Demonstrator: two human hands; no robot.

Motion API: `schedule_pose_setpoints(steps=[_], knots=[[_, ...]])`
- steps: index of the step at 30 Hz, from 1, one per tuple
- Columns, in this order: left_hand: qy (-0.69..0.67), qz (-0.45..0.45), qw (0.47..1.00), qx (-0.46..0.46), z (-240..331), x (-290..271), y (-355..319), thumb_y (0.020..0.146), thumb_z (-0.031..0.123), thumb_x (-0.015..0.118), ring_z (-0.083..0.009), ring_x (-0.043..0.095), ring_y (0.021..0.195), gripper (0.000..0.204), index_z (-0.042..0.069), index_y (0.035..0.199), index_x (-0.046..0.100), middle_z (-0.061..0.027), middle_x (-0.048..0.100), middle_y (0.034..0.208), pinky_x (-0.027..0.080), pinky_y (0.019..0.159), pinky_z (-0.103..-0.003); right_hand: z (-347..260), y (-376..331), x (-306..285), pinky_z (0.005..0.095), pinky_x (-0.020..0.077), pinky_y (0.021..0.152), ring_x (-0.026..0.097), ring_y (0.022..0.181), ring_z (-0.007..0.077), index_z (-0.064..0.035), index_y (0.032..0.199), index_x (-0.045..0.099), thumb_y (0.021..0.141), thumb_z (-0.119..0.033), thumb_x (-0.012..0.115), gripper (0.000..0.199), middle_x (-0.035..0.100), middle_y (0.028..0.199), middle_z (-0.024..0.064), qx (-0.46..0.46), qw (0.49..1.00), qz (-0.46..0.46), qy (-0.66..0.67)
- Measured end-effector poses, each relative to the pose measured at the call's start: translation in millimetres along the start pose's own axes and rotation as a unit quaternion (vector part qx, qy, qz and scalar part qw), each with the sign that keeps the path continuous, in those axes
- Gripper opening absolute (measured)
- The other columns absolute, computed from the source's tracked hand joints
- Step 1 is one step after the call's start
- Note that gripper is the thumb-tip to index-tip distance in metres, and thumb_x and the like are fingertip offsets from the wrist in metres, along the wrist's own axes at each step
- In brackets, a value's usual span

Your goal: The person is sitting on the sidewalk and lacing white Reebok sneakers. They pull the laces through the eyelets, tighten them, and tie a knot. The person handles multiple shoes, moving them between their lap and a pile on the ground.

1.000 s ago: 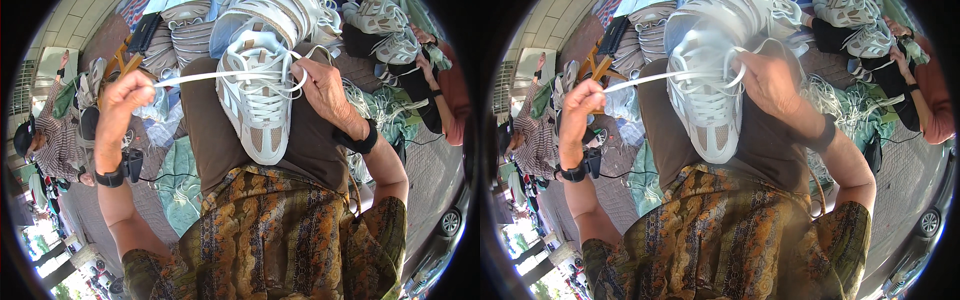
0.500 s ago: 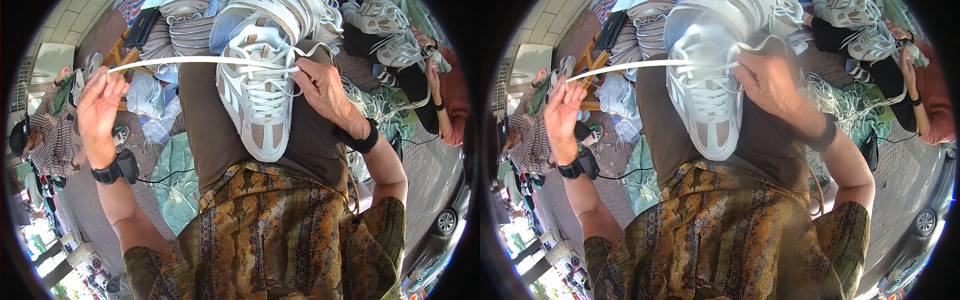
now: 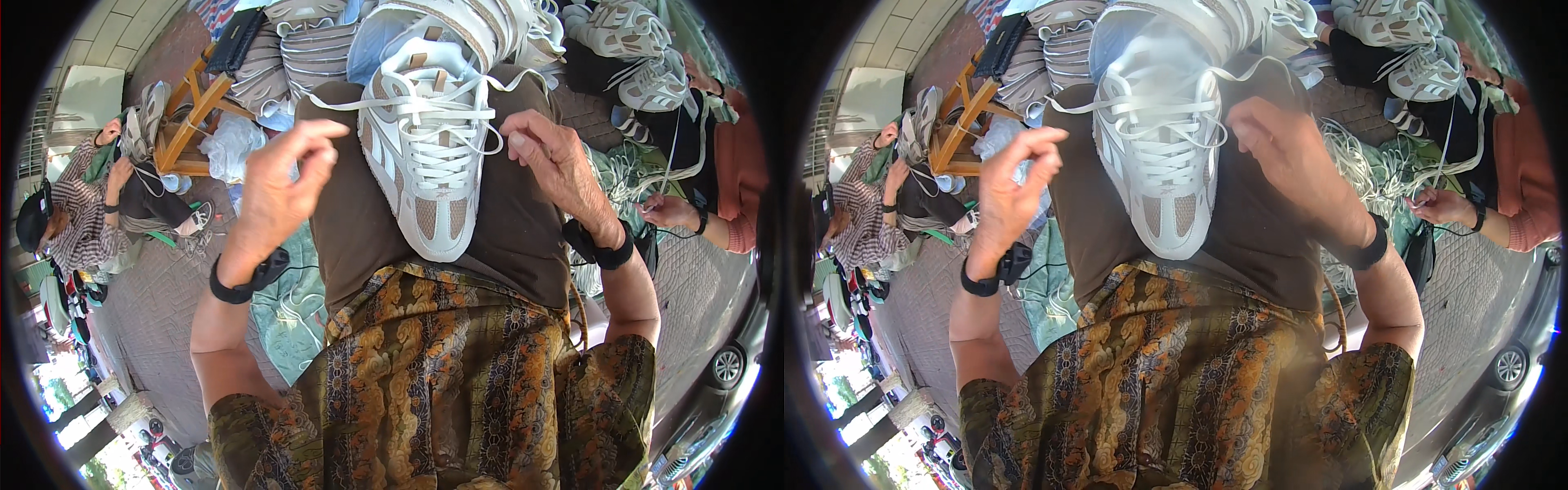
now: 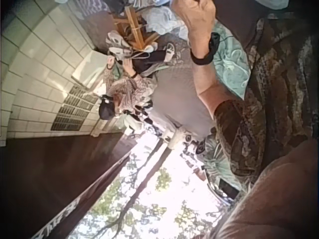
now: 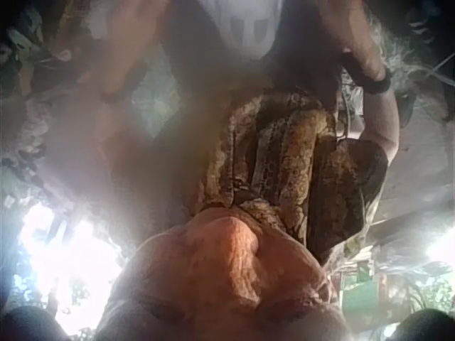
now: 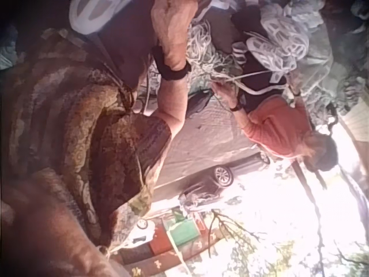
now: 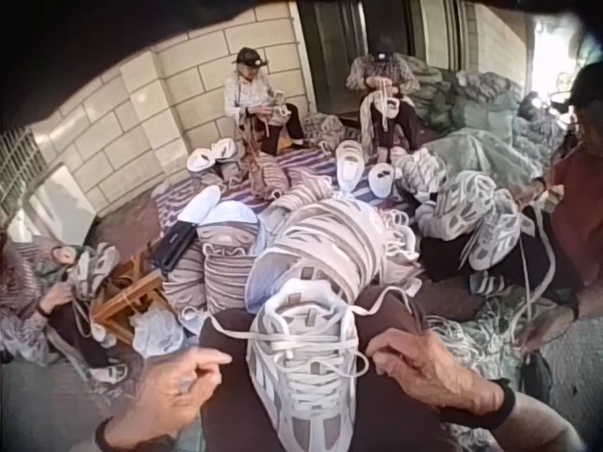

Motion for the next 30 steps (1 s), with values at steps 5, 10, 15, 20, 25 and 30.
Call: schedule_pose_setpoints(steps=[5,10,15,20,25,30], knots=[[0.023,-0.022,0.995,0.094,37.1,40.7,14.3,0.084,0.002,0.065,-0.018,0.059,0.058,0.032,0.009,0.115,0.062,-0.0077,0.061,0.072,0.048,0.055,-0.031,-16.0,-5.1,12.9,0.0314,0.046,0.057,0.058,0.06,0.0189,-0.0017,0.097,0.06,0.09,-0.005,0.06,0.008,0.061,0.073,0.0109,-0.036,0.996,-0.047,-0.064],[0.07,-0.035,0.989,0.125,42.8,54.1,36.1,0.084,0.007,0.064,-0.0264,0.06,0.058,0.013,0.006,0.096,0.06,-0.0115,0.063,0.072,0.048,0.055,-0.035,-17.4,-1.8,20.4,0.034,0.0462,0.057,0.059,0.06,0.0259,-0.0015,0.096,0.059,0.089,-0.005,0.061,0.008,0.061,0.073,0.014,-0.082,0.991,-0.048,-0.09],[-0.052,-0.114,0.992,0.023,18.2,55.9,49.5,0.09,0.011,0.063,-0.009,0.054,0.056,0.012,0.002,0.085,0.058,-0.0016,0.058,0.067,0.044,0.053,-0.024,-11.2,0.6,18.7,0.0328,0.0461,0.057,0.058,0.059,0.0217,-0.0016,0.096,0.059,0.09,-0.004,0.06,0.007,0.06,0.071,0.0125,-0.056,0.994,-0.046,-0.079],[-0.243,-0.185,0.946,-0.106,6.2,61.9,48.0,0.092,0.019,0.063,-0.0051,0.05,0.059,0.019,0.004,0.083,0.059,0.001,0.055,0.066,0.042,0.054,-0.02,0.9,1.3,19.7,0.0284,0.0462,0.06,0.056,0.065,0.0111,-0.0025,0.096,0.059,0.09,-0.004,0.061,0.007,0.061,0.074,0.0043,0.01,0.998,-0.068,0.01],[-0.298,-0.16,0.936,-0.102,-4.3,61.7,47.4,0.092,0.016,0.062,-0.0043,0.051,0.058,0.014,0.002,0.087,0.062,0.0009,0.056,0.066,0.043,0.053,-0.019,0.2,2.6,21.8,0.0254,0.0455,0.061,0.052,0.066,0.0069,-0.0022,0.095,0.058,0.087,-0.002,0.064,0.011,0.061,0.078,0.0005,0.022,0.997,-0.062,0.042],[-0.23,-0.02,0.972,-0.049,8.2,25.0,54.5,0.091,0.01,0.063,-0.0019,0.05,0.058,0.008,0.003,0.095,0.065,0.0047,0.055,0.065,0.042,0.052,-0.018,2.8,6.1,21.2,0.0253,0.0451,0.059,0.05,0.065,0.0071,-0.0022,0.092,0.056,0.085,-0.002,0.067,0.013,0.057,0.074,0.0006,0.012,1.0,-0.023,0.01]])
Point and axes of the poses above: each hand's wrist, its own y-axis towards the middle knuckle, its own x-axis out of the palm, z = x × y, the point moved 9 cm from there along y, towards the middle knuckle
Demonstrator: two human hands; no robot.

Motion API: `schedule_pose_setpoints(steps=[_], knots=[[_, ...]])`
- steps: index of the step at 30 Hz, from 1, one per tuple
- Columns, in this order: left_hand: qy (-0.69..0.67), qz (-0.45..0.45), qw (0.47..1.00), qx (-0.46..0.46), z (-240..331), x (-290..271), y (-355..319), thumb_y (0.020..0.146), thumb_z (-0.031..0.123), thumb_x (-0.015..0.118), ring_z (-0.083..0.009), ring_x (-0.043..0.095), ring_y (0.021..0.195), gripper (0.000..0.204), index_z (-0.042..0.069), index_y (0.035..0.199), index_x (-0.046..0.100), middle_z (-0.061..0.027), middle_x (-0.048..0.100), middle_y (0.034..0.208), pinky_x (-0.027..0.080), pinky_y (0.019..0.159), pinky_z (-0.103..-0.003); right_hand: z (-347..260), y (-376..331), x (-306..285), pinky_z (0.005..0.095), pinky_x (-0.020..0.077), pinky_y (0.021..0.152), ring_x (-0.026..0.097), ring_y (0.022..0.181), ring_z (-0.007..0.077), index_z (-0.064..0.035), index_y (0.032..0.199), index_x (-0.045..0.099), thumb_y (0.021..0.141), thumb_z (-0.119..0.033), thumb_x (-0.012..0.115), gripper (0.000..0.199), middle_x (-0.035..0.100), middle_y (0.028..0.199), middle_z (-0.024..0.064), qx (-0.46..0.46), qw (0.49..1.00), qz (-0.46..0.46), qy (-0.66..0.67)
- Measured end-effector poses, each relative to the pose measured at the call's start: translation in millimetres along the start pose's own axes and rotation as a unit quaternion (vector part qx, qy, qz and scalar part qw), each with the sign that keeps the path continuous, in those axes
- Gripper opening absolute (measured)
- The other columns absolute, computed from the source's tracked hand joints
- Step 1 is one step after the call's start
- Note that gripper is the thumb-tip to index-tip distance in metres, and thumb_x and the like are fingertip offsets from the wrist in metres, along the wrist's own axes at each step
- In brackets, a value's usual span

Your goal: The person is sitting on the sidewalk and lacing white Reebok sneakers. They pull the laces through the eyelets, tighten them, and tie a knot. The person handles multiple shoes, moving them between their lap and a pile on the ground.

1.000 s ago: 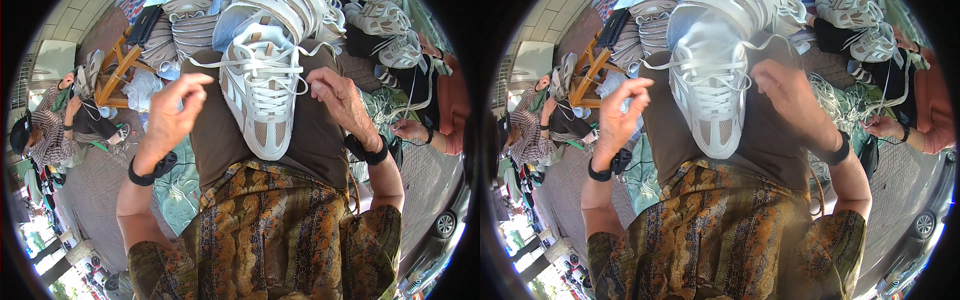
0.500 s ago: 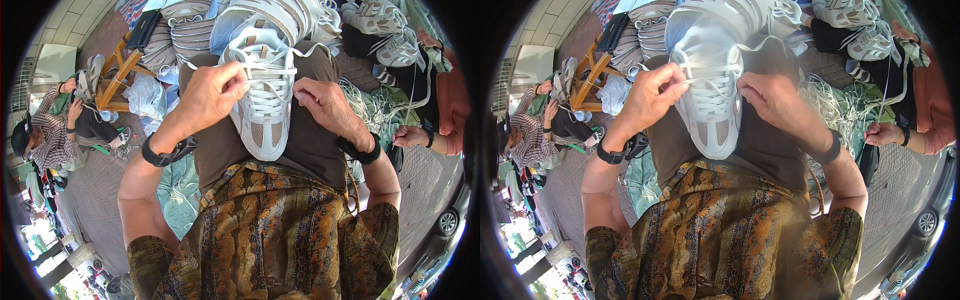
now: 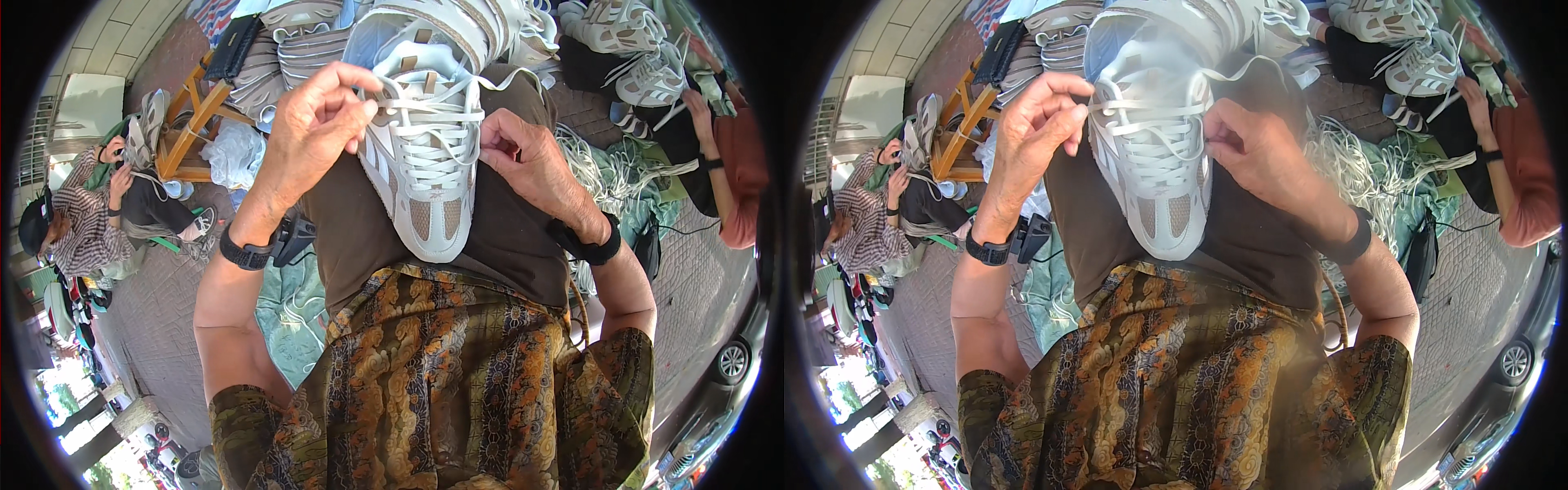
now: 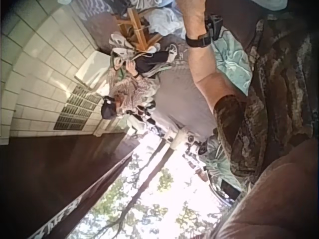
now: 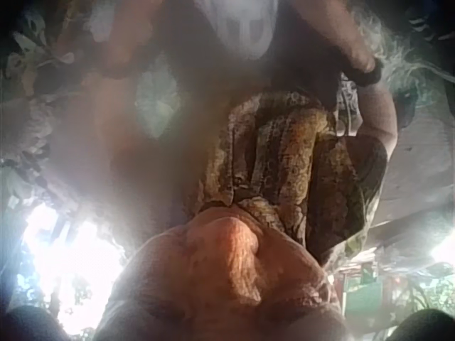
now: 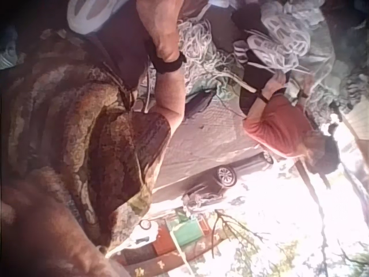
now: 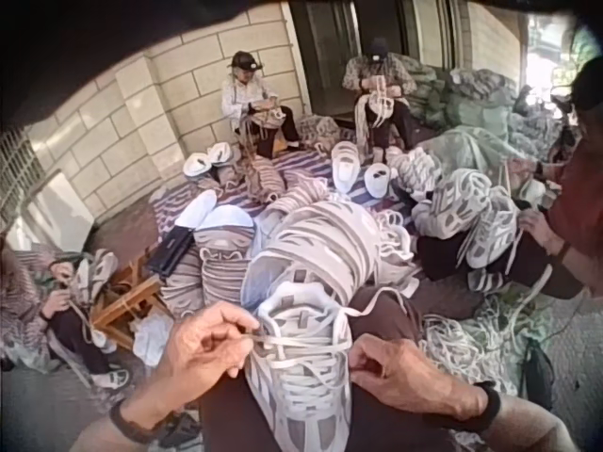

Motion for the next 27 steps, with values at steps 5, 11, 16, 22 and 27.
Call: schedule_pose_setpoints(steps=[5,11,16,22,27], knots=[[0.296,-0.023,0.943,0.153,31.5,20.3,1.8,0.082,0.004,0.067,-0.0095,0.052,0.06,0.023,0.008,0.105,0.063,0.0002,0.053,0.071,0.044,0.056,-0.025,-6.8,2.0,2.7,0.0323,0.0481,0.059,0.059,0.063,0.0205,-0.0022,0.091,0.055,0.084,-0.004,0.068,0.014,0.061,0.072,0.0107,-0.008,1.0,-0.005,-0.029],[0.401,-0.024,0.88,0.253,39.1,39.4,1.6,0.08,0.003,0.067,-0.02,0.057,0.064,0.016,0.006,0.095,0.061,-0.005,0.054,0.08,0.046,0.056,-0.031,-6.1,6.2,1.4,0.0335,0.046,0.056,0.056,0.058,0.0218,-0.0026,0.088,0.056,0.085,-0.01,0.068,0.014,0.059,0.067,0.0102,-0.015,0.999,0.011,-0.051],[0.388,0.004,0.886,0.253,39.9,34.3,-2.0,0.08,0.0,0.065,-0.0187,0.056,0.061,0.01,0.004,0.087,0.06,-0.0058,0.055,0.076,0.046,0.056,-0.03,-2.7,5.9,2.5,0.0335,0.0467,0.057,0.057,0.059,0.0225,-0.002,0.089,0.057,0.086,-0.009,0.067,0.013,0.06,0.068,0.0104,-0.005,1.0,0.009,-0.029],[0.229,0.043,0.965,0.121,15.4,8.8,-3.5,0.083,-0.002,0.06,-0.0067,0.052,0.062,0.003,0.001,0.083,0.06,-0.0006,0.057,0.072,0.042,0.057,-0.022,-4.5,5.0,3.8,0.0332,0.048,0.06,0.061,0.063,0.0236,-0.0015,0.09,0.058,0.086,-0.007,0.066,0.01,0.063,0.071,0.0115,-0.018,1.0,-0.002,-0.003],[0.127,0.012,0.991,0.044,-12.6,8.9,-5.2,0.085,0.003,0.061,-0.0057,0.056,0.065,0.002,0.002,0.086,0.061,0.0002,0.061,0.073,0.046,0.06,-0.022,-8.0,1.8,6.4,0.0331,0.0479,0.06,0.061,0.063,0.0246,-0.0014,0.09,0.058,0.086,-0.006,0.065,0.01,0.063,0.072,0.0123,-0.026,0.999,-0.018,-0.018]])
Point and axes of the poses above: each hand's wrist, its own y-axis towards the middle knuckle, its own x-axis out of the palm, z = x × y, the point moved 9 cm from there along y, towards the middle knuckle
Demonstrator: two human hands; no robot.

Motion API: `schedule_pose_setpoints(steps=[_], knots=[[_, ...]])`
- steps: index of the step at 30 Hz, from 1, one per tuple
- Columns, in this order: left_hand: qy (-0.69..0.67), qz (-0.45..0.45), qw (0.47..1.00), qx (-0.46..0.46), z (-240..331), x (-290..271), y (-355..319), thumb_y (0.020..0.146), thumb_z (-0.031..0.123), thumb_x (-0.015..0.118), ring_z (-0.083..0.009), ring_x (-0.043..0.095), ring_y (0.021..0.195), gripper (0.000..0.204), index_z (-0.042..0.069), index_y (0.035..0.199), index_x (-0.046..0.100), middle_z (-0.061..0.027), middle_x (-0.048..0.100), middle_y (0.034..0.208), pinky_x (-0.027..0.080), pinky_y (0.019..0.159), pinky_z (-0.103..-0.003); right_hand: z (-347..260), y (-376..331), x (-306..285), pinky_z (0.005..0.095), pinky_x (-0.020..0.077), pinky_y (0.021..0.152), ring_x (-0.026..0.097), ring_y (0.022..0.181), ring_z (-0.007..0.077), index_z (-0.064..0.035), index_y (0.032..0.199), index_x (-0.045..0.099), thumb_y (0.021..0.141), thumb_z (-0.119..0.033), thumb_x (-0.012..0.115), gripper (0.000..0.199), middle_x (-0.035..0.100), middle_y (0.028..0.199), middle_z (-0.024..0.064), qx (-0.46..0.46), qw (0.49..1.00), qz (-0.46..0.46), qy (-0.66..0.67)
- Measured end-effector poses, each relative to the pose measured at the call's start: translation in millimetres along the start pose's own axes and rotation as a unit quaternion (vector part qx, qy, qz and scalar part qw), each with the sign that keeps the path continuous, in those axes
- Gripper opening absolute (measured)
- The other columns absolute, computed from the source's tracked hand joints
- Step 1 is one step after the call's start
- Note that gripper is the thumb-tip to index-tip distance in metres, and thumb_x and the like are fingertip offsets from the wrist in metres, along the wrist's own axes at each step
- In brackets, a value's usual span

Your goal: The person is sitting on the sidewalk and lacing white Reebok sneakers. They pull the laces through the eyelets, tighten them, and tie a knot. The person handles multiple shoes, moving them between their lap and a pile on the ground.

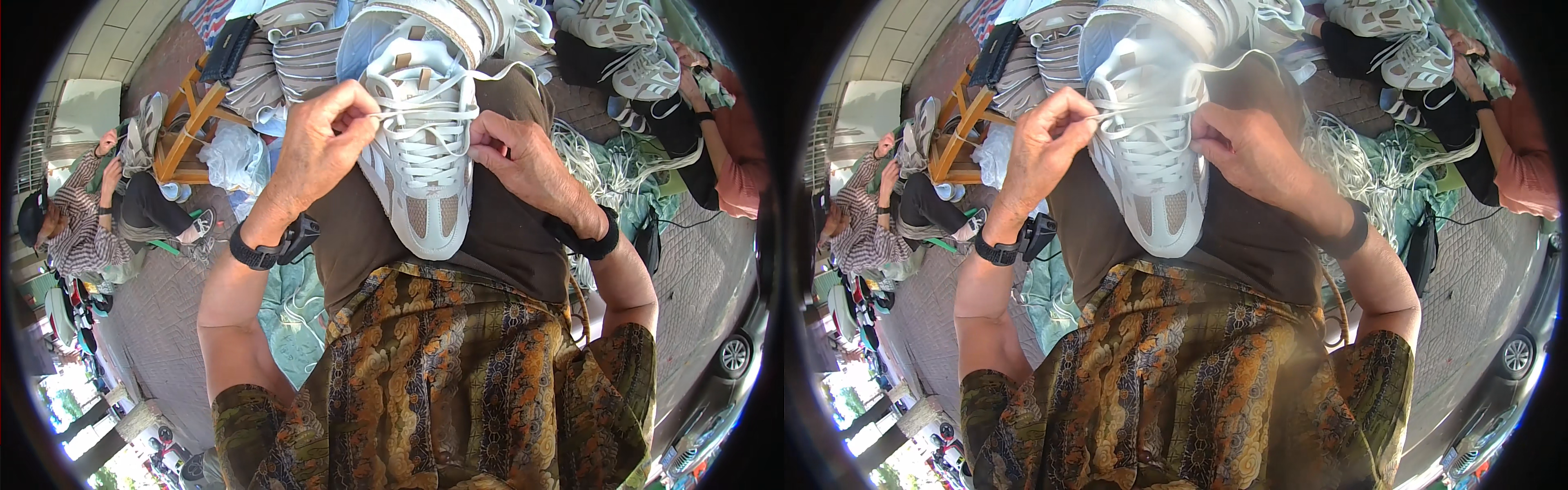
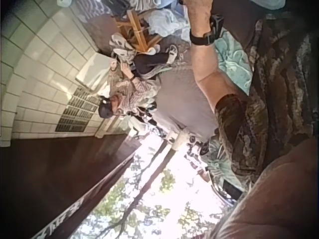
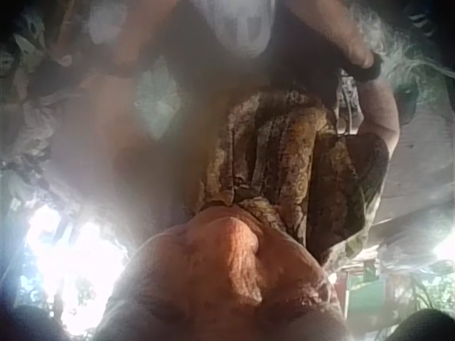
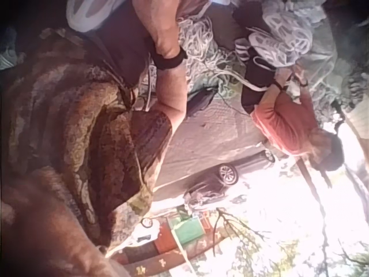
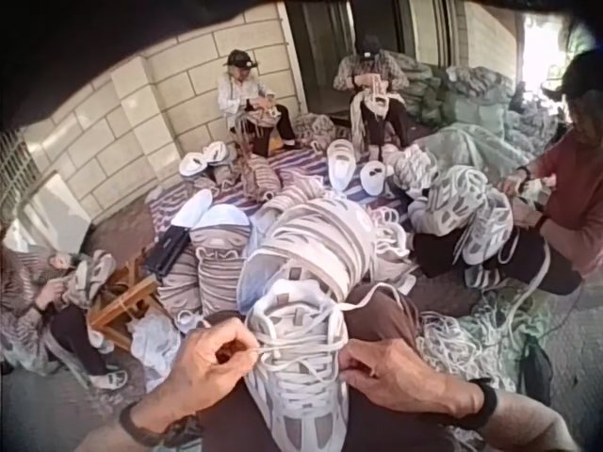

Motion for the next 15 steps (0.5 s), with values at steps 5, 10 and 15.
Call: schedule_pose_setpoints(steps=[5,10,15], knots=[[-0.019,-0.009,0.999,-0.036,-5.1,-6.8,-6.4,0.09,0.002,0.056,-0.0042,0.056,0.078,0.017,0.003,0.106,0.061,0.0024,0.06,0.084,0.046,0.071,-0.02,-24.9,-14.1,8.4,0.0346,0.0494,0.061,0.061,0.066,0.0248,-0.0034,0.09,0.058,0.081,-0.008,0.068,0.014,0.063,0.076,0.0113,-0.091,0.992,-0.028,-0.088],[0.065,0.076,0.995,-0.005,-16.8,-35.9,1.5,0.085,-0.002,0.058,-0.0112,0.063,0.077,0.019,0.003,0.103,0.063,-0.0071,0.067,0.09,0.051,0.069,-0.026,-77.6,-57.5,50.5,0.0431,0.0421,0.094,0.052,0.113,0.0228,-0.0114,0.107,0.059,0.074,-0.015,0.065,0.033,0.055,0.117,0.0054,-0.243,0.928,-0.105,-0.261],[0.118,0.118,0.986,0.033,-25.8,-42.9,28.0,0.085,0.005,0.06,-0.0128,0.063,0.086,0.02,0.004,0.105,0.064,-0.0051,0.067,0.095,0.049,0.076,-0.027,-72.5,-68.2,90.9,0.0513,0.0249,0.113,0.036,0.135,0.0254,-0.0133,0.126,0.053,0.084,-0.022,0.054,0.043,0.047,0.134,0.0059,-0.302,0.858,-0.176,-0.377]])
Point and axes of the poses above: each hand's wrist, its own y-axis towards the middle knuckle, its own x-axis out of the palm, z = x × y, the point moved 9 cm from there along y, towards the middle knuckle
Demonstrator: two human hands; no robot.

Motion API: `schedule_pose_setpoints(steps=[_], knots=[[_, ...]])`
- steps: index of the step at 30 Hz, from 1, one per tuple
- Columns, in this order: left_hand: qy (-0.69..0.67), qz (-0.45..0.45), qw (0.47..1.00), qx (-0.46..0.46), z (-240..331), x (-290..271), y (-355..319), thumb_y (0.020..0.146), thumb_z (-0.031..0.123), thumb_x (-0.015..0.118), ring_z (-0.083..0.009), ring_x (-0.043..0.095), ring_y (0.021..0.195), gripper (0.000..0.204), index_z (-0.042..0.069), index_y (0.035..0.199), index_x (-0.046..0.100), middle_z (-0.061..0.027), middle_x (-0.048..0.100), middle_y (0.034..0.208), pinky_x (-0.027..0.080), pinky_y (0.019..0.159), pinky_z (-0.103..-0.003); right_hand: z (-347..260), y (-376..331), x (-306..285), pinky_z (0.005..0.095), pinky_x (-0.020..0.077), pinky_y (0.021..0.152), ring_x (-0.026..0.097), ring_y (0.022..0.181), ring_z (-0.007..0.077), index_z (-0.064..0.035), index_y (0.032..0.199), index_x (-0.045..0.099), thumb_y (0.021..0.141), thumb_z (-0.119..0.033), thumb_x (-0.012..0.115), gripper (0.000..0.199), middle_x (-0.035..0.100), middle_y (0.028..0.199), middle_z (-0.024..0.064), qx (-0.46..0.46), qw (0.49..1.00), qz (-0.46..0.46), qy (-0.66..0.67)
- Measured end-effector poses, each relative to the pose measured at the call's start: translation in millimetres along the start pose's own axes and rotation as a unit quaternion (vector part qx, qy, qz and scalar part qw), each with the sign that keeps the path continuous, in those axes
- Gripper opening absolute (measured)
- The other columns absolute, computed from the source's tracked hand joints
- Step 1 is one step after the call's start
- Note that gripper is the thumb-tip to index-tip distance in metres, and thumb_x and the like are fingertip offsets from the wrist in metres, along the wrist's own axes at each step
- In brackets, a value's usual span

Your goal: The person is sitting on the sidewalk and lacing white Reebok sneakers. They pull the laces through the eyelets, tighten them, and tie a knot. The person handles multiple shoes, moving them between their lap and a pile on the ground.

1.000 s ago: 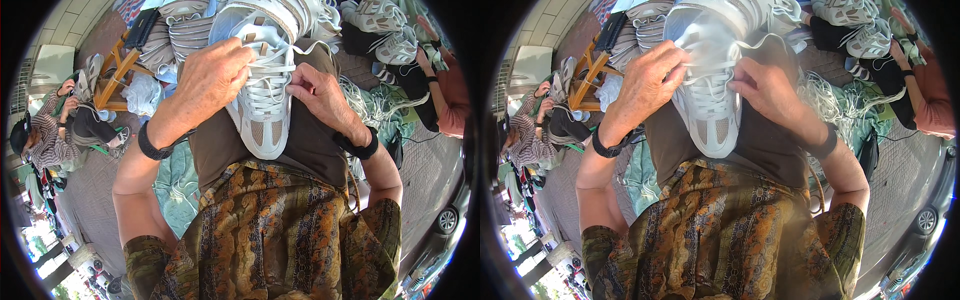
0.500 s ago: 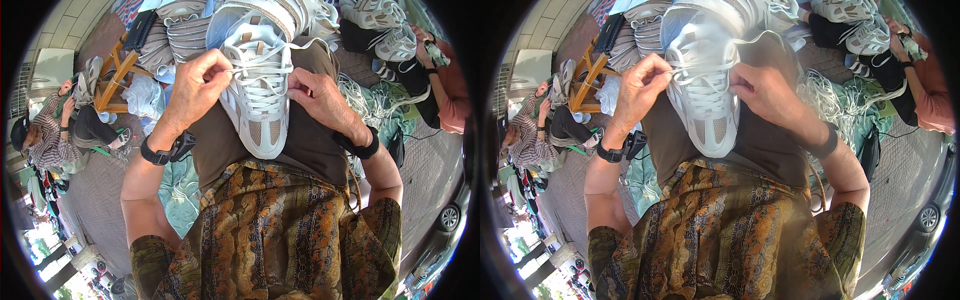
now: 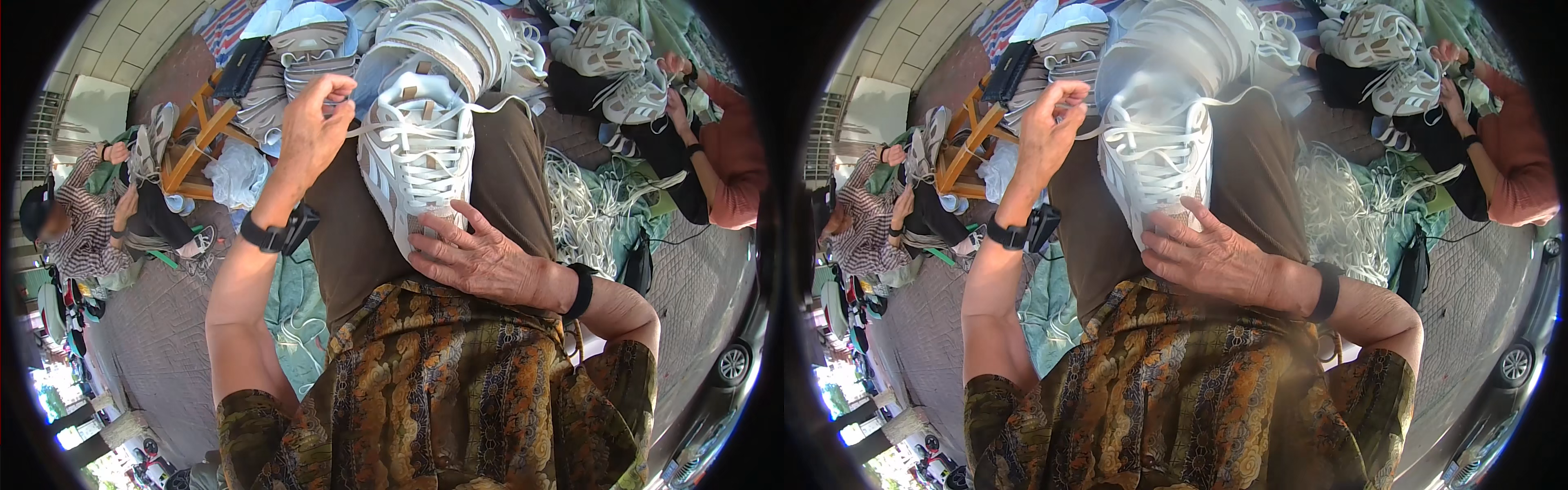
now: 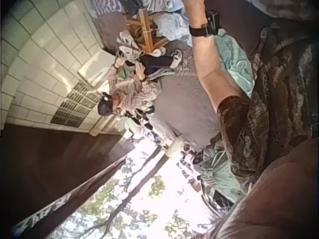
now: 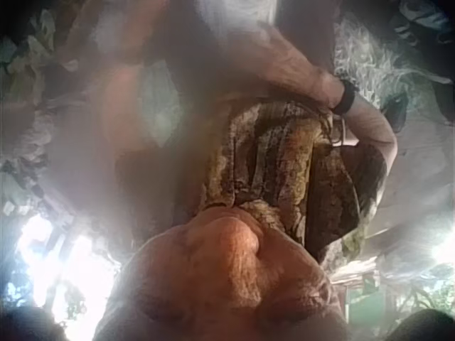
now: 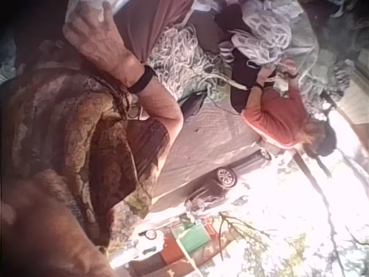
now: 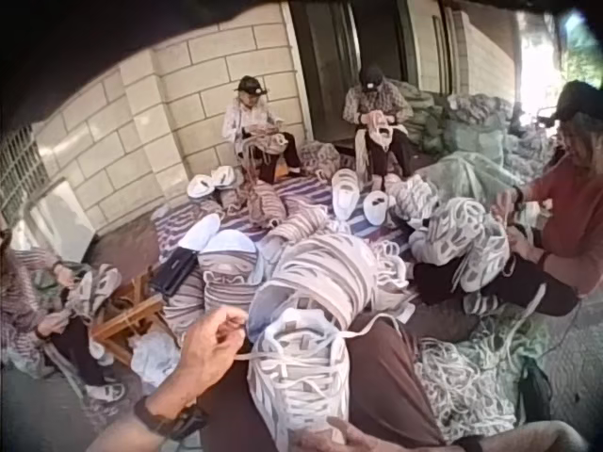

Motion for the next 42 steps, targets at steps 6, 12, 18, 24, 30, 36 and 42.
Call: schedule_pose_setpoints(steps=[6,12,18,24,30,36,42], knots=[[-0.041,-0.049,0.998,-0.011,15.5,17.1,6.8,0.086,0.013,0.06,-0.0143,0.063,0.086,0.02,0.002,0.103,0.064,-0.0066,0.068,0.097,0.049,0.078,-0.028,4.2,1.6,-23.5,0.0467,0.0425,0.101,0.047,0.127,0.0295,-0.0079,0.119,0.057,0.08,-0.02,0.06,0.041,0.053,0.131,0.0088,-0.011,0.995,0.093,-0.019],[-0.052,0.038,0.998,0.021,25.0,-12.6,-19.3,0.089,0.003,0.059,-0.0082,0.06,0.083,0.012,0.001,0.1,0.064,-0.0015,0.066,0.092,0.047,0.075,-0.024,22.9,10.3,-73.7,0.0399,0.0541,0.087,0.059,0.112,0.0326,0.0025,0.115,0.059,0.07,-0.01,0.065,0.047,0.06,0.122,0.0175,0.01,0.971,0.237,-0.042],[-0.058,-0.037,0.991,-0.113,-16.7,-10.2,-74.8,0.089,0.002,0.059,-0.0095,0.062,0.083,0.011,0.0,0.097,0.065,-0.0023,0.066,0.09,0.048,0.075,-0.024,92.3,7.5,-109.7,0.0419,0.0531,0.087,0.063,0.104,0.0366,-0.0001,0.126,0.052,0.079,-0.013,0.067,0.051,0.061,0.118,0.0201,0.17,0.942,0.288,0.012],[0.018,-0.034,0.999,-0.005,12.9,20.8,-69.1,0.085,0.009,0.063,-0.0227,0.063,0.098,0.03,-0.001,0.113,0.061,-0.0124,0.066,0.105,0.048,0.086,-0.032,136.6,-2.5,-69.9,0.041,0.0526,0.079,0.062,0.097,0.0355,-0.0067,0.122,0.053,0.077,-0.022,0.073,0.052,0.061,0.115,0.0141,0.254,0.919,0.299,0.04],[-0.237,-0.133,0.943,-0.192,-36.6,85.6,-26.3,0.093,0.03,0.058,-0.0178,0.058,0.107,0.047,-0.002,0.128,0.055,-0.0128,0.062,0.119,0.045,0.092,-0.03,153.2,-12.1,-48.3,0.0397,0.0494,0.092,0.057,0.114,0.0379,-0.0032,0.133,0.048,0.086,-0.022,0.066,0.054,0.057,0.124,0.0215,0.298,0.912,0.265,0.091],[-0.386,-0.131,0.891,-0.199,-27.0,101.8,-29.6,0.092,0.04,0.059,-0.0188,0.056,0.114,0.058,0.002,0.135,0.048,-0.0116,0.058,0.128,0.045,0.096,-0.032,144.7,9.3,-73.5,0.0441,0.0515,0.078,0.061,0.094,0.0393,0.0023,0.123,0.05,0.076,-0.009,0.064,0.05,0.061,0.109,0.0221,0.2,0.94,0.275,-0.032],[-0.087,-0.079,0.982,-0.145,-17.9,105.6,-30.5,0.084,0.039,0.055,-0.0396,0.06,0.104,0.048,0.006,0.119,0.059,-0.0232,0.065,0.108,0.046,0.089,-0.045,121.9,139.9,-49.8,0.0352,0.0537,0.064,0.067,0.074,0.0229,-0.0047,0.08,0.068,0.066,-0.006,0.067,0.014,0.067,0.075,0.0085,0.081,0.971,-0.061,-0.218]])
Point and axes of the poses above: each hand's wrist, its own y-axis towards the middle knuckle, its own x-axis out of the palm, z = x × y, the point moved 9 cm from there along y, towards the middle knuckle
